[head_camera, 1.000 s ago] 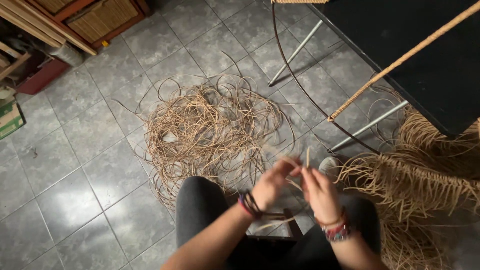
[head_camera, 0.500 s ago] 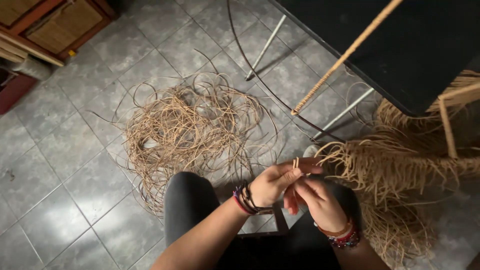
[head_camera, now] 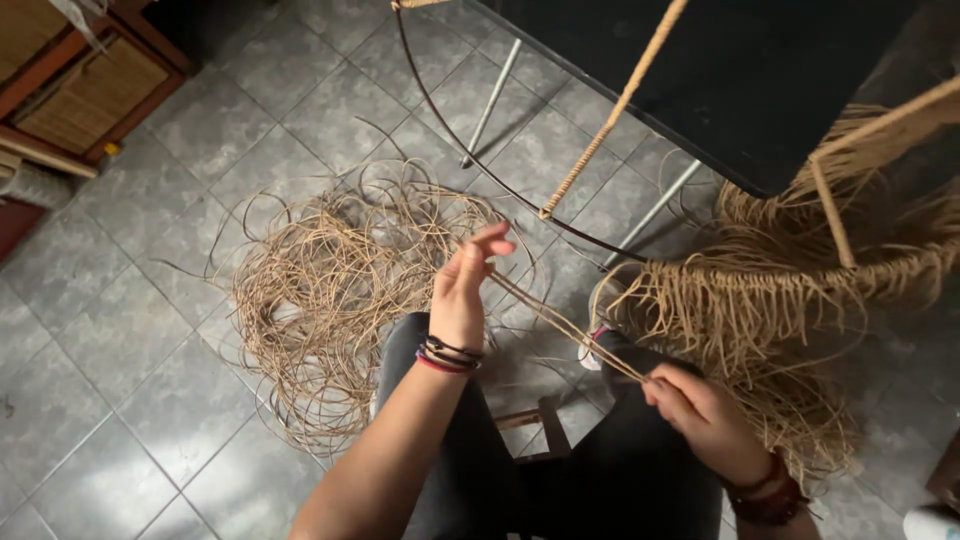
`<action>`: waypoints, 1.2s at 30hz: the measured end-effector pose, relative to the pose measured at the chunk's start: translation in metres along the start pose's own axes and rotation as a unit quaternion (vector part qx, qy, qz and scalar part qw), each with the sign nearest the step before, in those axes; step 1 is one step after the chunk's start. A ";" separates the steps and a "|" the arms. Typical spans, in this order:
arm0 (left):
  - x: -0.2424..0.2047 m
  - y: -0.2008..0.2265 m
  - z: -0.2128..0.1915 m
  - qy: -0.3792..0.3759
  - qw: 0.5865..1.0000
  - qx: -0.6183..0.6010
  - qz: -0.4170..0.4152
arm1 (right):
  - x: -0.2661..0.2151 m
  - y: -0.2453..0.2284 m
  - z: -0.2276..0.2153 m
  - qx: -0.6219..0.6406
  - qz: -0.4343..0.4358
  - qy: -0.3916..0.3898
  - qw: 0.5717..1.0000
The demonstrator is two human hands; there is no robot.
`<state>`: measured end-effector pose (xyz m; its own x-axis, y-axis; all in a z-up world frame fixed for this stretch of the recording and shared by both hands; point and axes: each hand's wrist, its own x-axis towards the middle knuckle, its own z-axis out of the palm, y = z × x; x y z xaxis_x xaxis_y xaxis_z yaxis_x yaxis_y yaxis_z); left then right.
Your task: Weaving natural fiber strands onto a circular frame to create a decorative item
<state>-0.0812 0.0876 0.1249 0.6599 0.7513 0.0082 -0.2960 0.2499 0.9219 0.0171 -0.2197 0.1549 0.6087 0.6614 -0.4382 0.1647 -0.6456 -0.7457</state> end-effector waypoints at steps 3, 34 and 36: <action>-0.008 -0.002 -0.009 -0.013 0.929 0.346 0.133 | -0.007 0.000 -0.005 -0.056 -0.022 0.032 0.998; -0.039 0.038 -0.003 -0.376 0.609 0.694 0.085 | -0.024 -0.010 -0.054 -0.273 -0.019 0.054 0.960; -0.023 0.046 -0.024 -0.351 0.536 0.767 0.046 | -0.024 0.006 -0.064 -0.281 0.063 0.069 0.955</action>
<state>-0.1264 0.0963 0.1583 0.9474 0.1692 -0.2718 0.2118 -0.9678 0.1357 0.0531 -0.2641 0.1934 0.7413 0.5335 -0.4073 0.4505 -0.8453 -0.2873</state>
